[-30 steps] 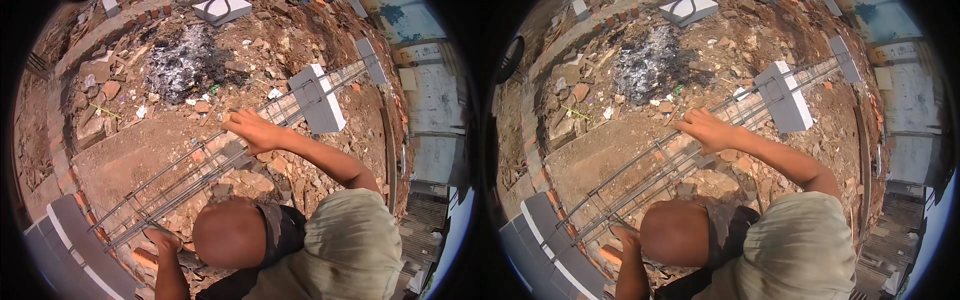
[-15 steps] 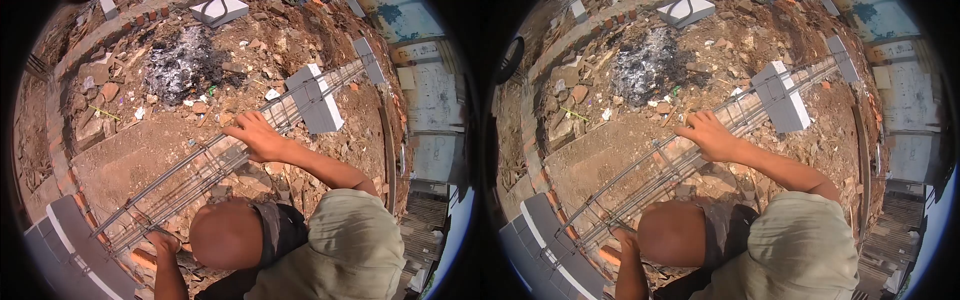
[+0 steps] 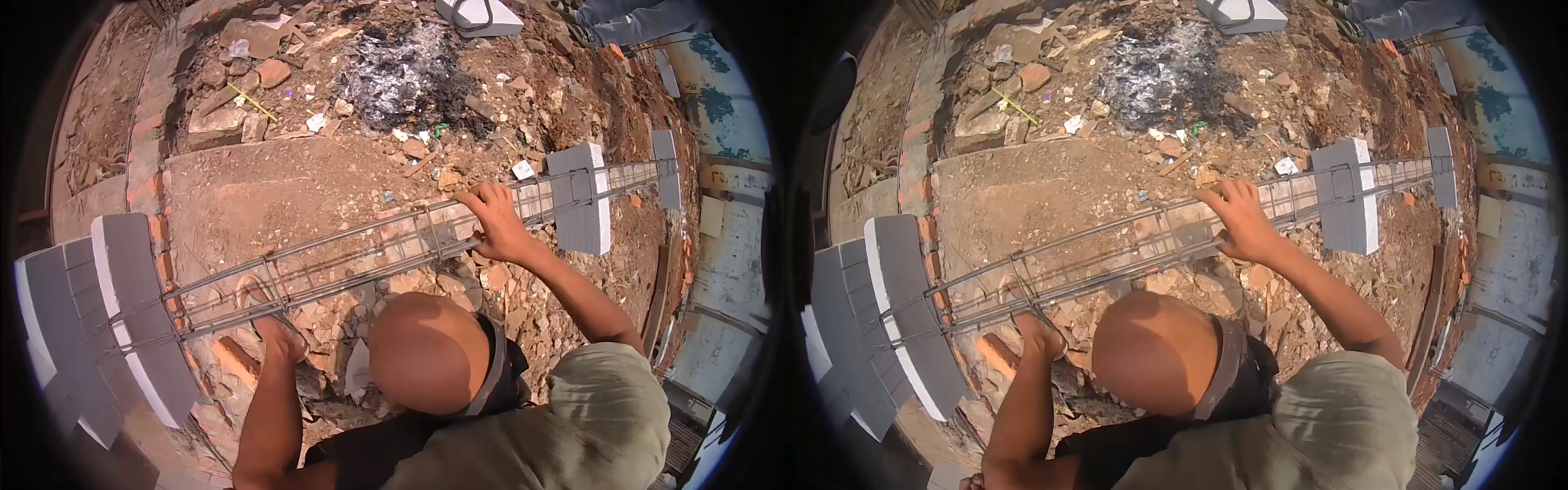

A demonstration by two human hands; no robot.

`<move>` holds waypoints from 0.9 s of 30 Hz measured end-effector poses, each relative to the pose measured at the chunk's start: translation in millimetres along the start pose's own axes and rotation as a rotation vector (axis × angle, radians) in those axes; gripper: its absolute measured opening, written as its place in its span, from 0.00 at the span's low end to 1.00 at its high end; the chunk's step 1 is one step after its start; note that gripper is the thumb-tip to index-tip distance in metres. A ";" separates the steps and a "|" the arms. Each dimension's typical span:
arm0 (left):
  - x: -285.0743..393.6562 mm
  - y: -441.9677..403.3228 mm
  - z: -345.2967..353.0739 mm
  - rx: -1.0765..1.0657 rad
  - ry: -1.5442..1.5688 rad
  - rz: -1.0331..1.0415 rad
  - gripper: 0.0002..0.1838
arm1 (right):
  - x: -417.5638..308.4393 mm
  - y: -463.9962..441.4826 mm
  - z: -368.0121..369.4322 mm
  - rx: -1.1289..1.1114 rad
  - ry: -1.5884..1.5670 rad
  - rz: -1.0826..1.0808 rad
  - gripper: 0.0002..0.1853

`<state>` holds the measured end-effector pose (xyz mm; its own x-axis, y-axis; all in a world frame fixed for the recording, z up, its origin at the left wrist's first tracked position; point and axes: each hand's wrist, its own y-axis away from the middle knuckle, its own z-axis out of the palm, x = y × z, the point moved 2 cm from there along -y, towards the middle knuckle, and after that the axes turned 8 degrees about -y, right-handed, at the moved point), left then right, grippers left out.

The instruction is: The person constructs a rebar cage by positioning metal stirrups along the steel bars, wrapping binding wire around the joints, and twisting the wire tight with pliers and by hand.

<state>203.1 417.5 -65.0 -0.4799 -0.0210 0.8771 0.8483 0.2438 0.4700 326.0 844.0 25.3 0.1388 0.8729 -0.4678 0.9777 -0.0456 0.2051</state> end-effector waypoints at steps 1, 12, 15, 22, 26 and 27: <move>2.2 -1.2 -3.5 0.008 -0.001 0.011 0.17 | 0.3 0.9 7.0 0.017 0.001 -0.001 0.42; 122.9 130.4 -172.1 0.833 -0.338 0.175 0.17 | 0.9 -10.5 34.5 0.140 0.219 -0.129 0.30; 198.5 189.4 -198.1 1.129 -0.583 0.175 0.16 | 9.4 -10.2 36.4 0.091 0.201 -0.133 0.30; 286.2 98.6 -149.3 0.352 -0.935 0.098 0.08 | -5.2 -15.6 35.6 0.119 0.237 -0.199 0.30; 258.5 104.6 -167.9 0.229 -0.510 -0.101 0.09 | -3.4 -12.5 29.5 0.016 0.307 -0.146 0.33; 241.2 107.1 -183.6 0.243 -0.254 -0.301 0.09 | -9.1 -11.2 26.3 -0.025 0.331 -0.103 0.34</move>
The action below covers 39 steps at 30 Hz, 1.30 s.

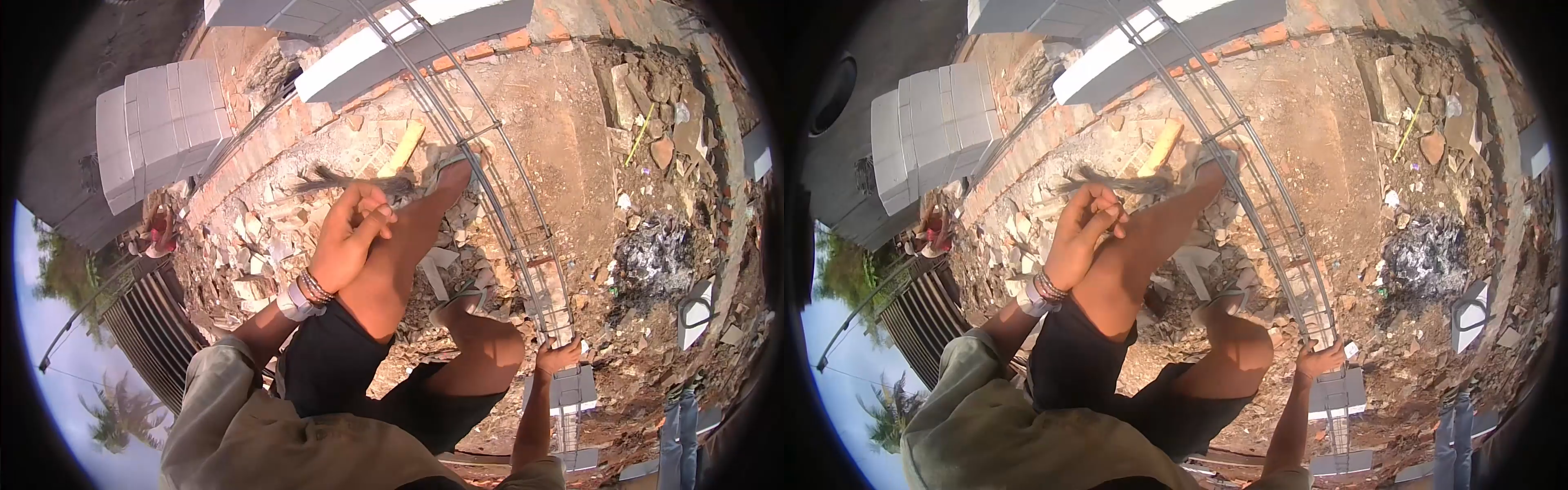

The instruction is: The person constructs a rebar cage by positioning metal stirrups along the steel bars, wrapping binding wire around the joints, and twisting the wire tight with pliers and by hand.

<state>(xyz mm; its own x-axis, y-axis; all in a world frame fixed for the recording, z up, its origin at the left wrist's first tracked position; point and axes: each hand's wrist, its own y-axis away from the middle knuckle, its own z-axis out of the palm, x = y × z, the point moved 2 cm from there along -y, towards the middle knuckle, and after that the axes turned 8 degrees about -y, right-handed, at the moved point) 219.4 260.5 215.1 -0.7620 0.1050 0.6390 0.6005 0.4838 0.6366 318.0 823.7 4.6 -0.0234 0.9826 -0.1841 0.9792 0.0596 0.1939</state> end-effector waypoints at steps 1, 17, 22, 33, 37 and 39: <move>-25.6 -10.1 -5.3 -0.049 0.234 -0.220 0.09 | 2.7 2.1 -4.2 -0.091 -0.014 0.023 0.39; -301.5 -216.0 172.6 0.074 -1.267 0.044 0.34 | -67.8 189.4 -47.1 -0.885 -1.014 1.221 0.20; -296.1 -240.9 186.4 0.125 -1.301 0.101 0.34 | -49.6 237.9 58.8 -0.600 -1.242 1.437 0.21; -229.2 -190.8 95.3 0.159 -1.035 0.309 0.34 | -75.6 381.6 220.9 -0.747 -0.708 1.772 0.38; -170.4 -115.8 -6.4 0.245 -0.854 0.233 0.34 | -116.3 378.8 237.4 -0.424 -0.279 1.924 0.36; -129.0 -77.3 -55.7 0.305 -0.765 0.183 0.34 | -127.9 379.6 231.9 -0.552 -0.137 1.888 0.25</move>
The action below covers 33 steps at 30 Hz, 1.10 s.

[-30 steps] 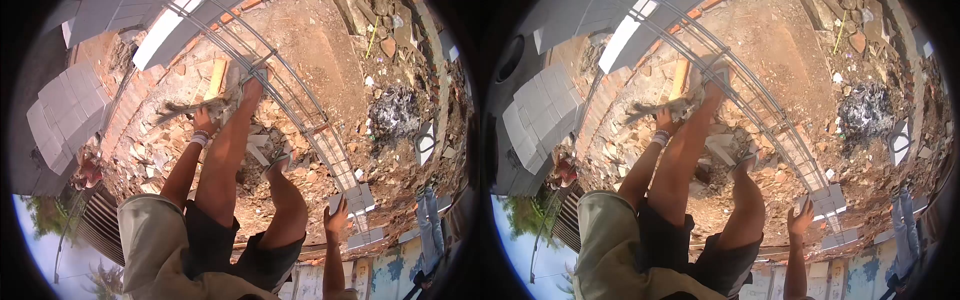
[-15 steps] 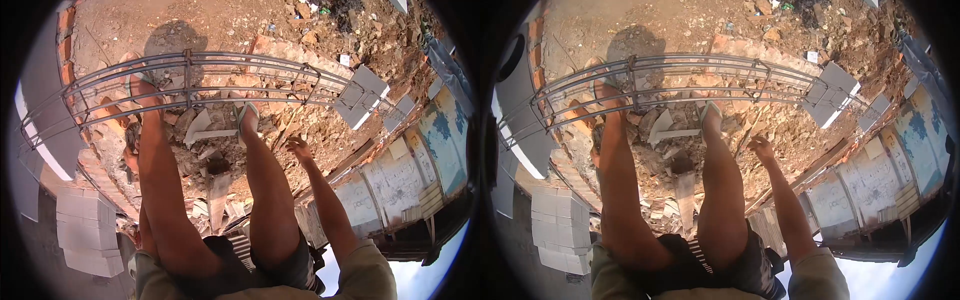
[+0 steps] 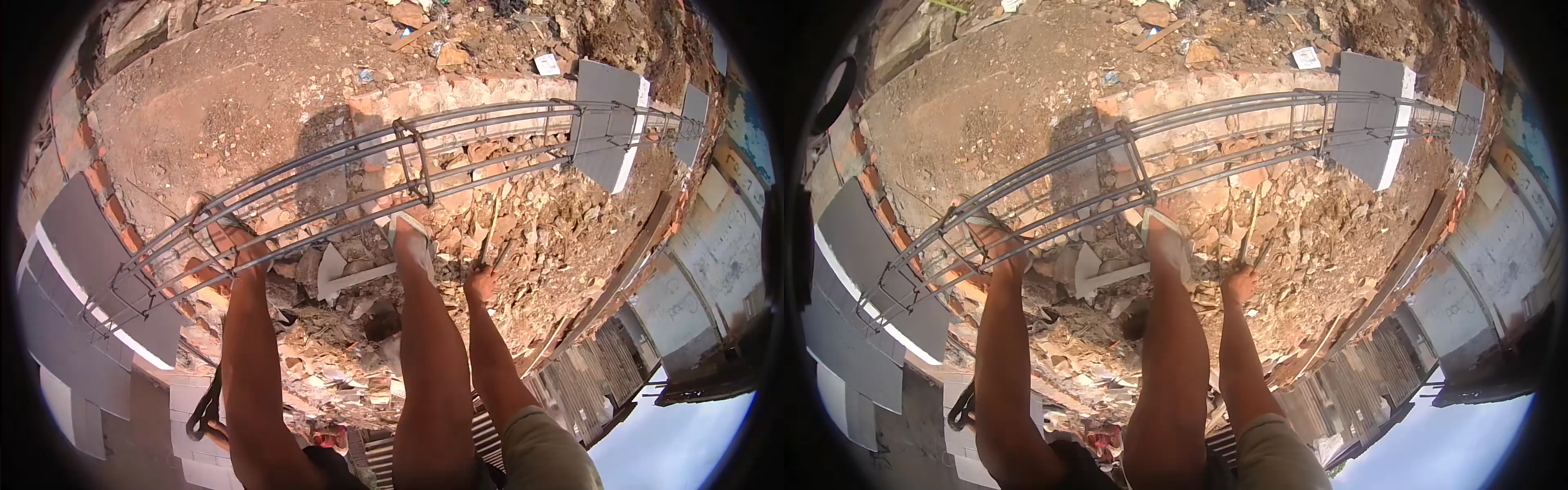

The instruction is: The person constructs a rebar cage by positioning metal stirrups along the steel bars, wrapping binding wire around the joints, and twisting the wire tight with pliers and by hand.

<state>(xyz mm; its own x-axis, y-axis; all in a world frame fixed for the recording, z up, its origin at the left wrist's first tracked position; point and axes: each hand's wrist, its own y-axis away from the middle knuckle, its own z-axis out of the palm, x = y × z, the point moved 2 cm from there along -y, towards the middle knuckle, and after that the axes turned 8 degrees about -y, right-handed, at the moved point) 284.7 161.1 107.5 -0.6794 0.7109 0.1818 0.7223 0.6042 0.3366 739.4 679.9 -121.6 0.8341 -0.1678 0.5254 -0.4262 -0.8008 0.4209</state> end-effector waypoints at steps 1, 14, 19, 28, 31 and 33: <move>-0.8 7.0 -36.3 0.032 0.052 -0.046 0.34 | -13.0 14.0 -27.8 -0.106 0.075 0.012 0.21; 143.6 44.3 -279.0 0.201 0.794 0.292 0.35 | 149.6 144.7 -270.7 -0.444 -0.068 -0.961 0.18; 237.0 93.4 -373.6 0.056 0.431 0.300 0.36 | 198.1 265.6 -400.3 -0.359 -0.103 -0.556 0.22; 258.7 29.5 -510.4 0.110 0.757 0.391 0.34 | 205.8 374.4 -406.3 -1.326 -1.571 0.171 0.15; 258.2 7.4 -529.1 0.098 0.907 0.360 0.33 | 149.4 390.4 -427.2 -1.632 -1.933 -0.126 0.14; 258.3 0.6 -536.7 0.051 1.071 0.372 0.33 | 122.4 477.6 -535.7 -1.210 -1.892 -0.361 0.19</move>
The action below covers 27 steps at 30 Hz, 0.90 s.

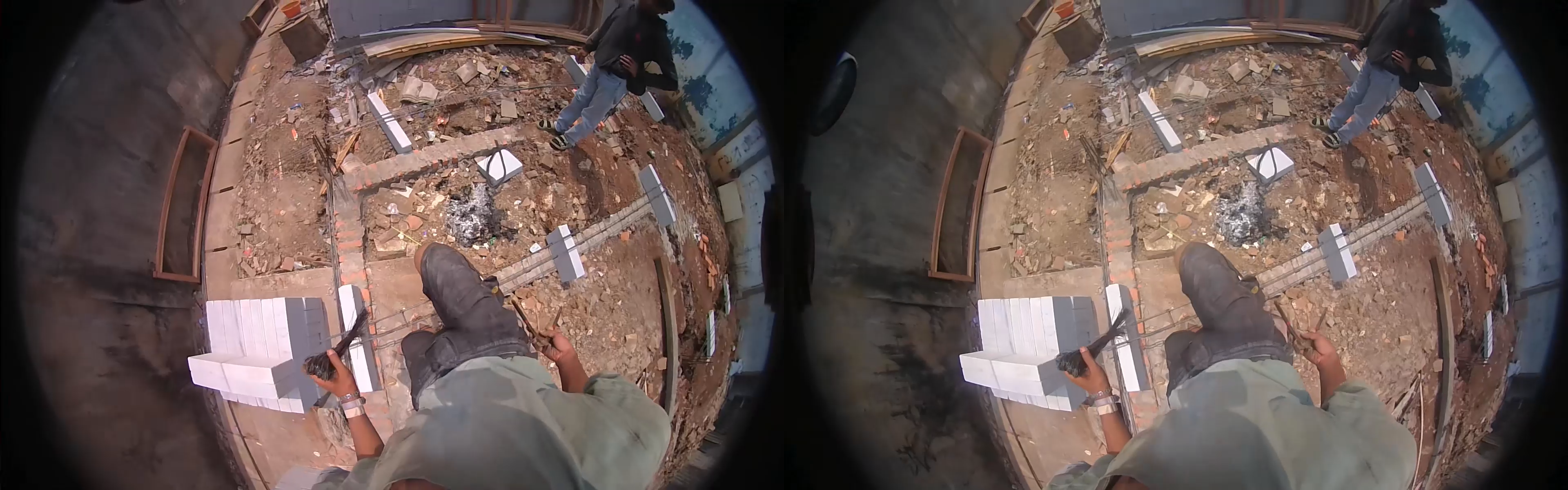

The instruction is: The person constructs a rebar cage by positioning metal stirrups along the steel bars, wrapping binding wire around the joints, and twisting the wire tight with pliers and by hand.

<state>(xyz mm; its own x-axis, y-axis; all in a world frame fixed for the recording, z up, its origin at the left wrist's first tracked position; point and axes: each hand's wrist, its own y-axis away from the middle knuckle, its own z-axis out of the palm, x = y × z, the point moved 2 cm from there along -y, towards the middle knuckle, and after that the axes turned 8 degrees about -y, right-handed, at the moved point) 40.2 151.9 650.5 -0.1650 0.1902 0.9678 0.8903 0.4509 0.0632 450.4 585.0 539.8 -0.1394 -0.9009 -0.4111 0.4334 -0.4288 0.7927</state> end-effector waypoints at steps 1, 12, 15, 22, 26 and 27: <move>0.4 -2.5 -1.9 -0.016 -0.018 0.060 0.36 | -12.8 3.3 37.1 -0.101 -0.041 0.117 0.22; 141.0 40.7 18.6 -0.292 0.108 0.674 0.16 | -59.6 77.7 371.5 -0.495 1.141 -0.645 0.32; 162.1 48.9 22.4 -0.477 0.402 0.468 0.19 | -26.2 83.2 421.2 -0.609 1.146 -0.687 0.33; 219.7 60.9 96.4 -0.600 0.628 0.491 0.22 | 41.3 92.5 483.3 -1.376 1.554 -0.549 0.52; 224.8 66.6 139.0 -0.722 0.307 0.669 0.22 | 54.4 32.6 480.3 -1.328 1.601 -0.632 0.29; 224.5 67.6 152.6 -0.740 0.274 0.705 0.22 | 50.4 15.8 486.7 -1.292 1.625 -0.641 0.24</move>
<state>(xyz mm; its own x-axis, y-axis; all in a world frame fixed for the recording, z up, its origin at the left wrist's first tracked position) -1.4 358.2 834.8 0.5090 -0.0425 0.8597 0.7997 -0.3461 -0.4906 16.9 499.9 750.7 -0.1011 0.4376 -0.8935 0.9416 0.3320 0.0561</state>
